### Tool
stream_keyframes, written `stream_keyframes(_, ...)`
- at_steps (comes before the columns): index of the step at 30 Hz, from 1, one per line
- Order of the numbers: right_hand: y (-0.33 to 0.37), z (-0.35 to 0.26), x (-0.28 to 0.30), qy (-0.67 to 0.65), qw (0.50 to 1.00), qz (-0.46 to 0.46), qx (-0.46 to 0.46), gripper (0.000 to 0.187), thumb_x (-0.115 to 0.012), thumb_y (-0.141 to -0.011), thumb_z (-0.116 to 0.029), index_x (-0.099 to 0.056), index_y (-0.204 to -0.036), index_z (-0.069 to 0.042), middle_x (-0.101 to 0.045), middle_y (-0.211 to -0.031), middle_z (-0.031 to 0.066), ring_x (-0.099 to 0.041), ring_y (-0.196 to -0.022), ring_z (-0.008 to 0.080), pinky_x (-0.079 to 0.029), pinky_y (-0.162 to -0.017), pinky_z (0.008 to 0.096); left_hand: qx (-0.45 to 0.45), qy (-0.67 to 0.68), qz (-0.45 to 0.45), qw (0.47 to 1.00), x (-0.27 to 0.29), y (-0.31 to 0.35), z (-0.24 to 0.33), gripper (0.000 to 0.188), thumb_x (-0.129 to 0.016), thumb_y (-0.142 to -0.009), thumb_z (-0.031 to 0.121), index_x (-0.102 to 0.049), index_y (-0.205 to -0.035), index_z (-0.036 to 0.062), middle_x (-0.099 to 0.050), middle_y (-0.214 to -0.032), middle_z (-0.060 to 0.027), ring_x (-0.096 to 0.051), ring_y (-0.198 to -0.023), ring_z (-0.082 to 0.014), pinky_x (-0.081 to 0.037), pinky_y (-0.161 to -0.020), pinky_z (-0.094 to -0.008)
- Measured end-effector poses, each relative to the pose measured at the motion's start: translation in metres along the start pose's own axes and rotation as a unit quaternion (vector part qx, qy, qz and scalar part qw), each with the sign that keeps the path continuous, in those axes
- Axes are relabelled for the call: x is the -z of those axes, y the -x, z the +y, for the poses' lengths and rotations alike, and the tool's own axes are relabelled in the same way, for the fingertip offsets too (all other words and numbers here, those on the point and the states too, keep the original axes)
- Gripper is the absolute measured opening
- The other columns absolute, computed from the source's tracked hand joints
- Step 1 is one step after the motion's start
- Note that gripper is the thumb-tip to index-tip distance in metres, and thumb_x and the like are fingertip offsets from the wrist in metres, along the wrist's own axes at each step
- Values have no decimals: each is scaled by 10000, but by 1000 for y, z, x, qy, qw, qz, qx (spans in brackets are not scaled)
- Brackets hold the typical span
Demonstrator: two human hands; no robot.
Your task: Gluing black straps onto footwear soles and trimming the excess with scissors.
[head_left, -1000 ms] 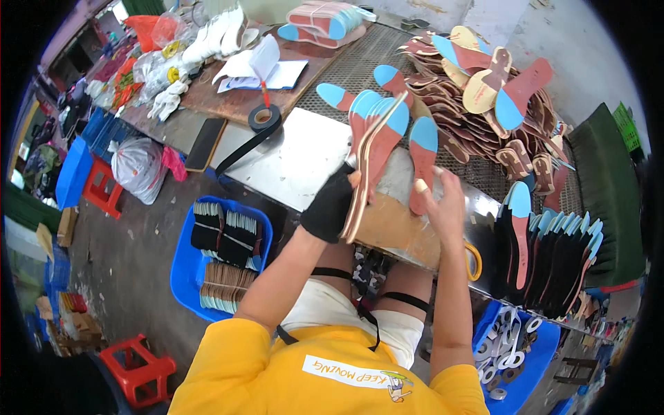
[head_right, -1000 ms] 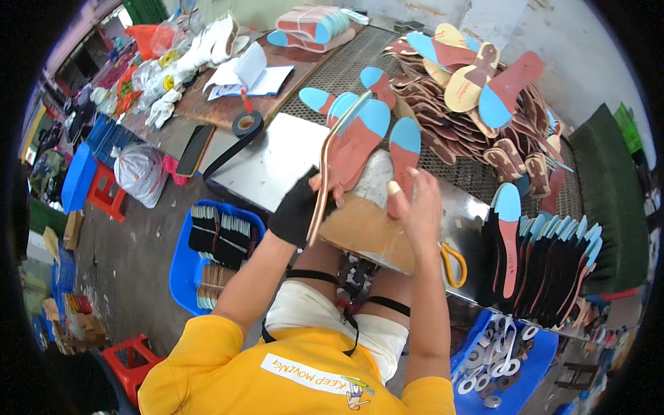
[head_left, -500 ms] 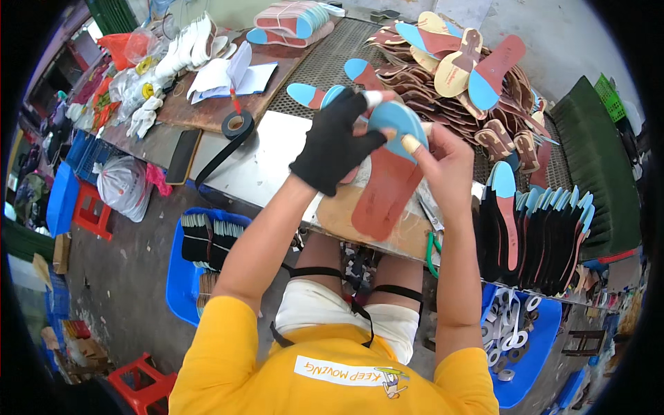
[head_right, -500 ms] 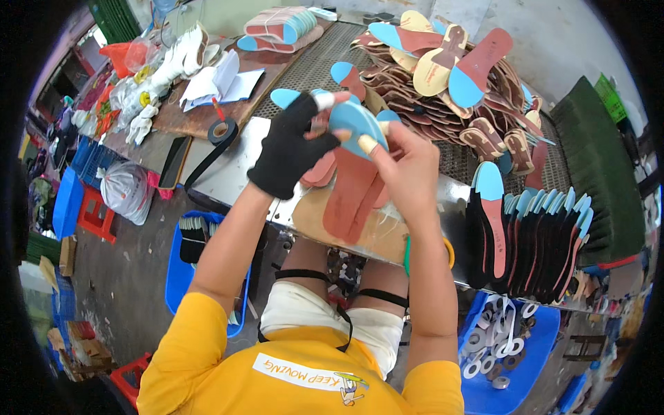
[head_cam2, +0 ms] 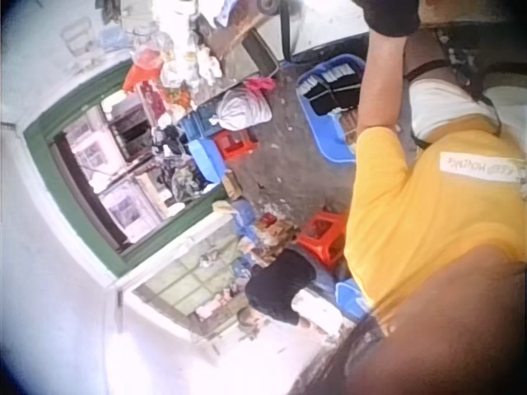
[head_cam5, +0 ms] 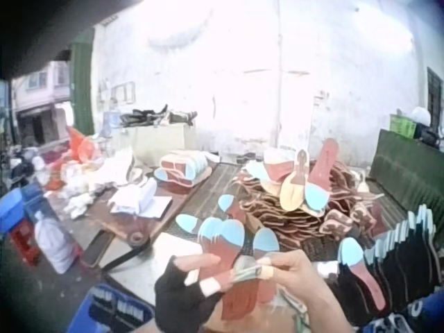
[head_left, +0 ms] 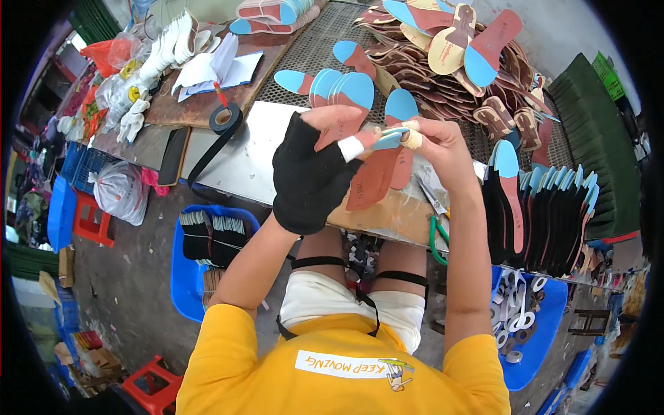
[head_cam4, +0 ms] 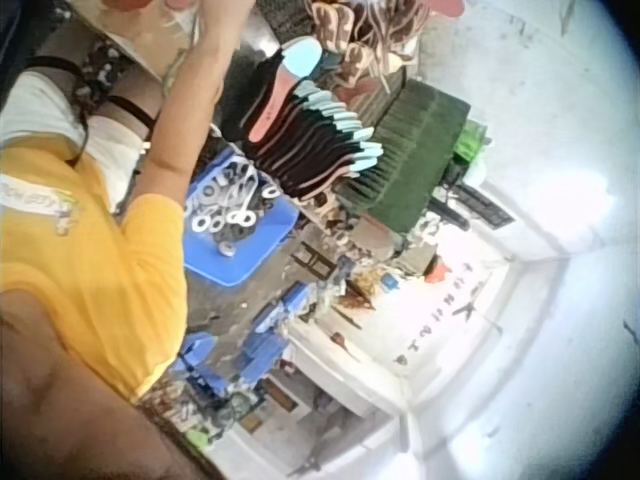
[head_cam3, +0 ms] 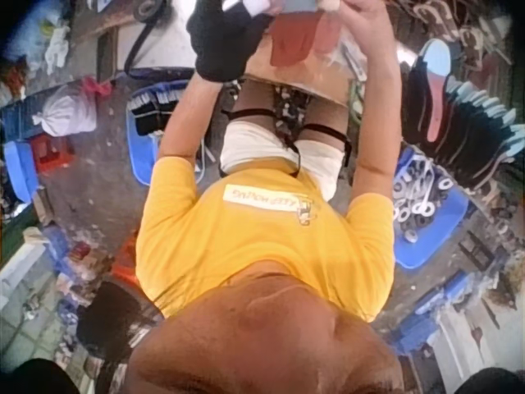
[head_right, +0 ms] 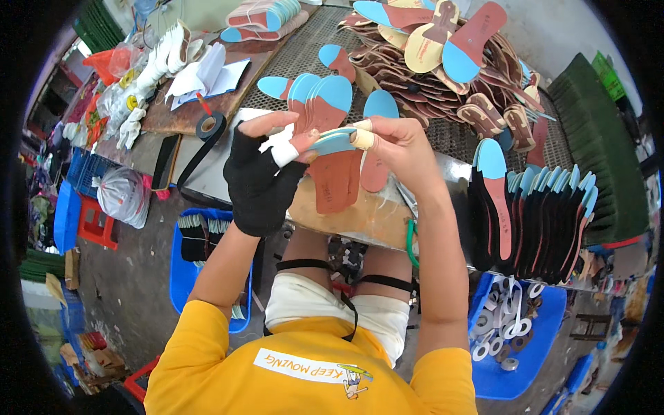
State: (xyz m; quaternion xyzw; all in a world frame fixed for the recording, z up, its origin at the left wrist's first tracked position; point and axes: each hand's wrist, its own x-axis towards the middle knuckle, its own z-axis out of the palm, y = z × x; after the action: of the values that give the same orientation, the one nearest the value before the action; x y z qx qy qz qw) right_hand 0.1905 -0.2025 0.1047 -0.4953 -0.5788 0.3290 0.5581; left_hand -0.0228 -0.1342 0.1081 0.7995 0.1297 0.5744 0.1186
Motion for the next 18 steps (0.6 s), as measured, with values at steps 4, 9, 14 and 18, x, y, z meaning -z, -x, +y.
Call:
stream_keyframes(4,-8,-7,-3,-23,999,-35,-26,189,-690,-867,-183,-730,-965,-26,-597,-701,-59,-508,-678,10,-394,-596,183,-52,-43,20,998,4,8,8,387,-795,-634,35,-718,-991,165,-624,-1077,-41,-600,-976,-262,-504,-800,-351)
stream_keyframes(9,-21,37,51,35,974,197,-109,179,-647,-906,-198,-704,-875,-31,-576,-684,-58,-492,-594,16,-424,-544,199,-84,68,-57,992,27,10,19,264,-721,-732,34,-673,-967,143,-660,-978,-23,-618,-949,-240,-509,-794,-339)
stream_keyframes(14,-32,43,64,37,954,297,-26,217,-659,-906,-227,-710,-898,-17,-580,-684,-47,-490,-588,16,-410,-503,197,222,227,217,923,69,9,-1,212,-645,-838,0,-619,-1045,33,-643,-1052,-111,-630,-936,-211,-519,-831,-342)
stream_keyframes(18,-49,59,53,147,950,262,-82,258,-655,-887,-199,-696,-1054,-6,-669,-778,48,-612,-687,109,-508,-664,280,304,216,281,884,83,-22,-23,251,-629,-871,62,-613,-1119,27,-655,-1040,-84,-632,-898,-160,-513,-810,-299)
